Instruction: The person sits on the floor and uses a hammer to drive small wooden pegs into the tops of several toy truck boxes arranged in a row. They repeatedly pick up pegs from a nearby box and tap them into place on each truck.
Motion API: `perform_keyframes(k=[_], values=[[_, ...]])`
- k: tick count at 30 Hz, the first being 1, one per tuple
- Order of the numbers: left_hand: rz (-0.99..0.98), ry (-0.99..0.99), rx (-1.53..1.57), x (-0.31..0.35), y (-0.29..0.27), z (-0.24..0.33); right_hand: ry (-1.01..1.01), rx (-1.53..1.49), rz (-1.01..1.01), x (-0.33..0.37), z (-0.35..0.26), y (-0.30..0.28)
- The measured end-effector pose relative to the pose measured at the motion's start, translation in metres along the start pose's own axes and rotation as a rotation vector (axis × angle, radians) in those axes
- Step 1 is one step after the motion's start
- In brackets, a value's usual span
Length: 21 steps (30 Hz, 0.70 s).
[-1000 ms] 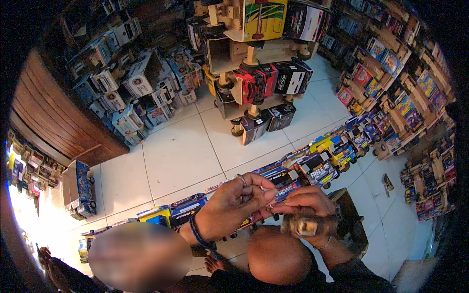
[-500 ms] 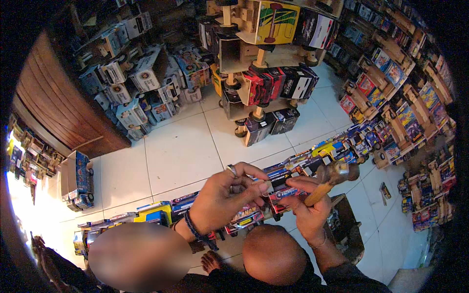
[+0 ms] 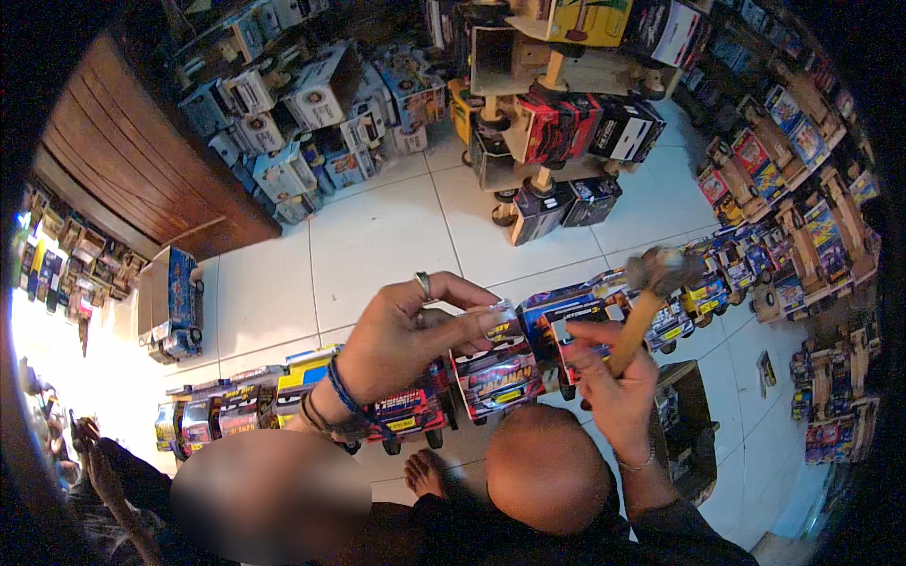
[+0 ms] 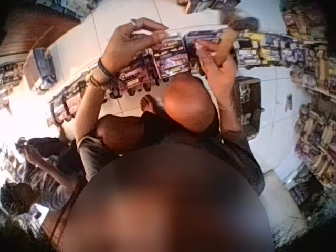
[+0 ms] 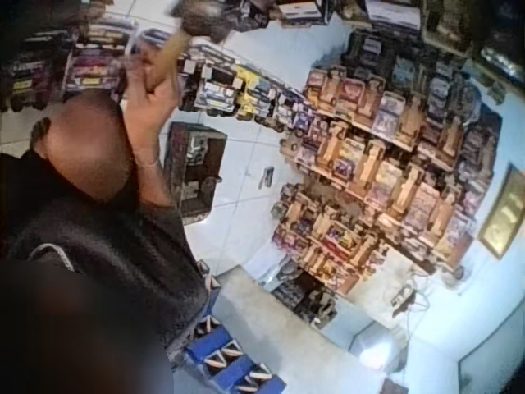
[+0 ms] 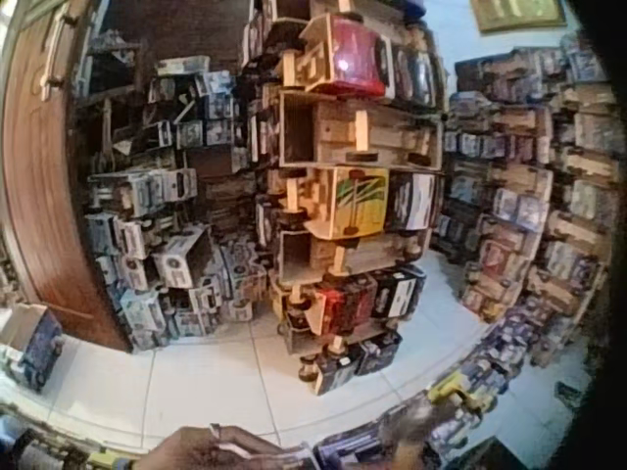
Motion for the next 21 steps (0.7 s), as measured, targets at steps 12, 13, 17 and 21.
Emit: perform_keyframes(k=[12, 13, 17, 21], values=[[-0.056, -0.150, -0.337, 0.007, -0.032, -0.071, 0.490, -0.153, 0.321, 0.027, 0.050, -0.025], [-0.061, -0.099, -0.329, 0.007, -0.031, -0.069, 0.472, -0.187, 0.263, 0.027, 0.048, -0.022], [-0.079, -0.123, -0.377, 0.006, -0.030, -0.077, 0.433, -0.192, 0.120, 0.033, 0.049, -0.018], [-0.085, -0.191, -0.349, 0.005, -0.031, -0.084, 0.439, -0.198, 0.132, 0.035, 0.055, -0.019]])
Point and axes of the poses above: each hand's wrist, its own x-axis away from the middle knuckle, its own y-axis out of the palm, z = x × y, the point moved 8 cm from there along -x, towards the middle knuckle, and after that the axes turned 11 degrees about z, right-handed, at the moved point
